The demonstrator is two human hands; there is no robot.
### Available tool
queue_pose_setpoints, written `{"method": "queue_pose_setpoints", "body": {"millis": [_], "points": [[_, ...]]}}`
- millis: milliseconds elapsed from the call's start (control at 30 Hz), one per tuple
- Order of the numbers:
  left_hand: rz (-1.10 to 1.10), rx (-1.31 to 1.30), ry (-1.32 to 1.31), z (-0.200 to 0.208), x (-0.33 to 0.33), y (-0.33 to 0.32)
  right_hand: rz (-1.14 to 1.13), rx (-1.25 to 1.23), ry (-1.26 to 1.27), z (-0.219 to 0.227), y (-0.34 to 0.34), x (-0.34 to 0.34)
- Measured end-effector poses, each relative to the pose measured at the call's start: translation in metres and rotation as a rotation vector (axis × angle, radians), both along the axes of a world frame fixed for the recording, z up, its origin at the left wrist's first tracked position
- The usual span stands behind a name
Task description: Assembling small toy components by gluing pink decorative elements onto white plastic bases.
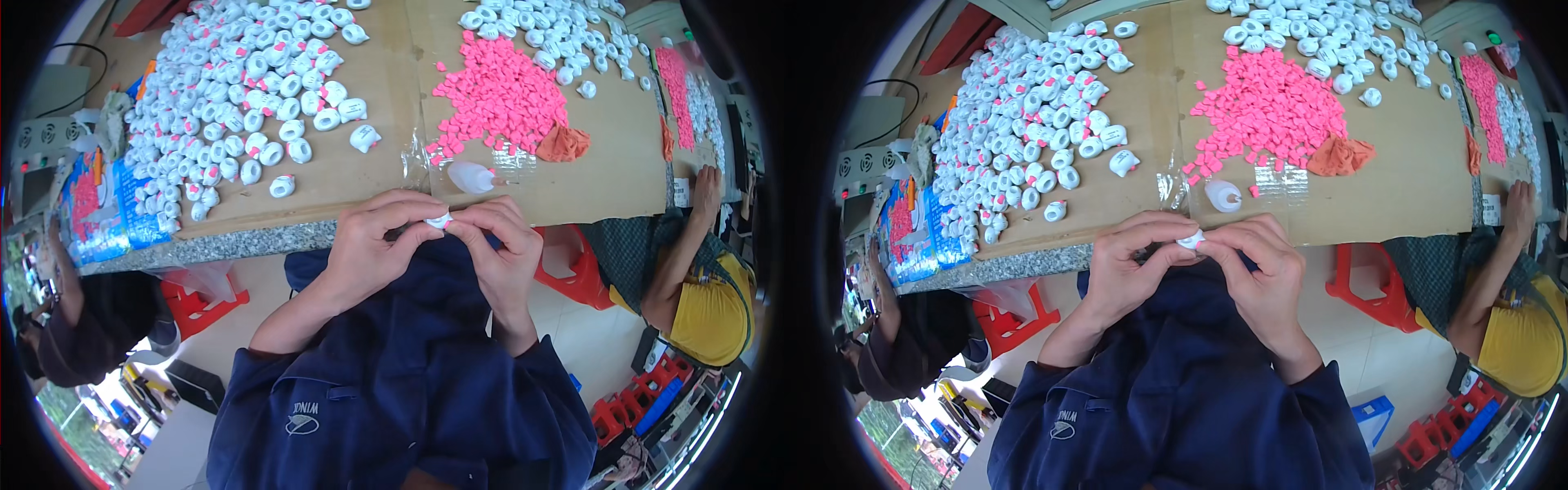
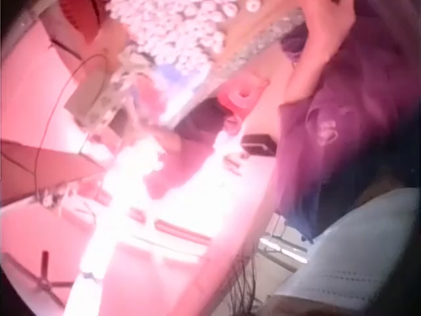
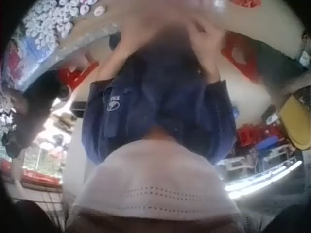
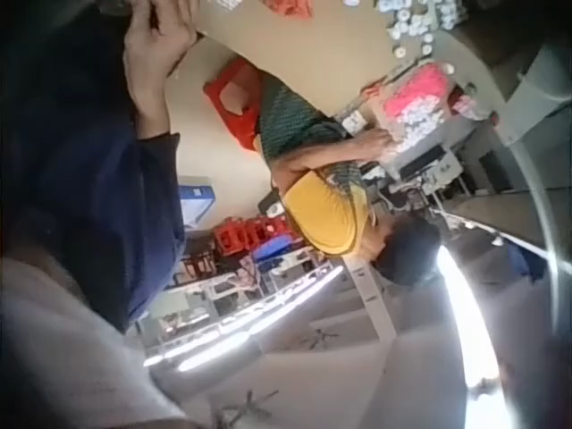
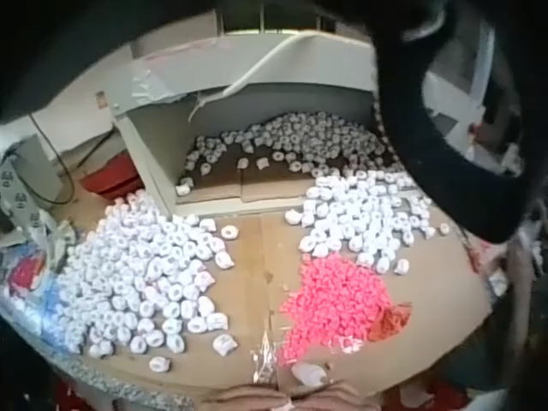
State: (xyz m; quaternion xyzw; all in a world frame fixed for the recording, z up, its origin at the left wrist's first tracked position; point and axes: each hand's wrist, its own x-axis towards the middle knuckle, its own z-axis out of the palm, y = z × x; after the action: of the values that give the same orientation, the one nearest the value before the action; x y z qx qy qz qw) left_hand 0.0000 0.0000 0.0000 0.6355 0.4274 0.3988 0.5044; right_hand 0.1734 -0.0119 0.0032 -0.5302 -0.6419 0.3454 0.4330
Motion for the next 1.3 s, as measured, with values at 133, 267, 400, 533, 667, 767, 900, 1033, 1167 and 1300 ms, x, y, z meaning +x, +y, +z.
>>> {"method": "queue_pose_setpoints", "body": {"millis": [133,267,400,533,667,767,900,1033,1167,1300], "points": [[0.143,-0.046,0.065,-0.001,-0.005,0.01,-0.107,-0.044,0.045,0.004,0.002,0.0],[0.386,0.076,0.139,0.005,-0.012,0.026,-0.295,-0.026,0.049,0.001,0.007,0.003],[0.382,0.459,0.503,0.0,-0.024,0.03,-0.295,0.069,-0.046,0.014,0.022,-0.013],[0.169,0.721,0.754,0.009,-0.025,0.038,-0.177,0.178,-0.222,0.002,0.026,-0.013],[0.031,0.742,0.973,0.006,-0.031,0.062,-0.175,0.194,-0.176,-0.002,0.027,-0.015],[0.052,0.741,1.044,0.001,-0.047,0.08,-0.19,0.202,-0.181,-0.002,0.025,-0.015],[0.075,0.797,1.081,0.005,-0.063,0.099,-0.194,0.205,-0.153,-0.004,0.026,-0.014],[0.004,0.853,1.109,0.009,-0.076,0.114,-0.194,0.189,-0.135,-0.006,0.026,-0.014],[0.045,0.889,1.078,0.011,-0.087,0.124,-0.199,0.224,-0.117,-0.009,0.026,-0.012],[-0.013,0.936,0.94,0.024,-0.086,0.123,-0.207,0.246,-0.079,-0.011,0.024,-0.008]]}}
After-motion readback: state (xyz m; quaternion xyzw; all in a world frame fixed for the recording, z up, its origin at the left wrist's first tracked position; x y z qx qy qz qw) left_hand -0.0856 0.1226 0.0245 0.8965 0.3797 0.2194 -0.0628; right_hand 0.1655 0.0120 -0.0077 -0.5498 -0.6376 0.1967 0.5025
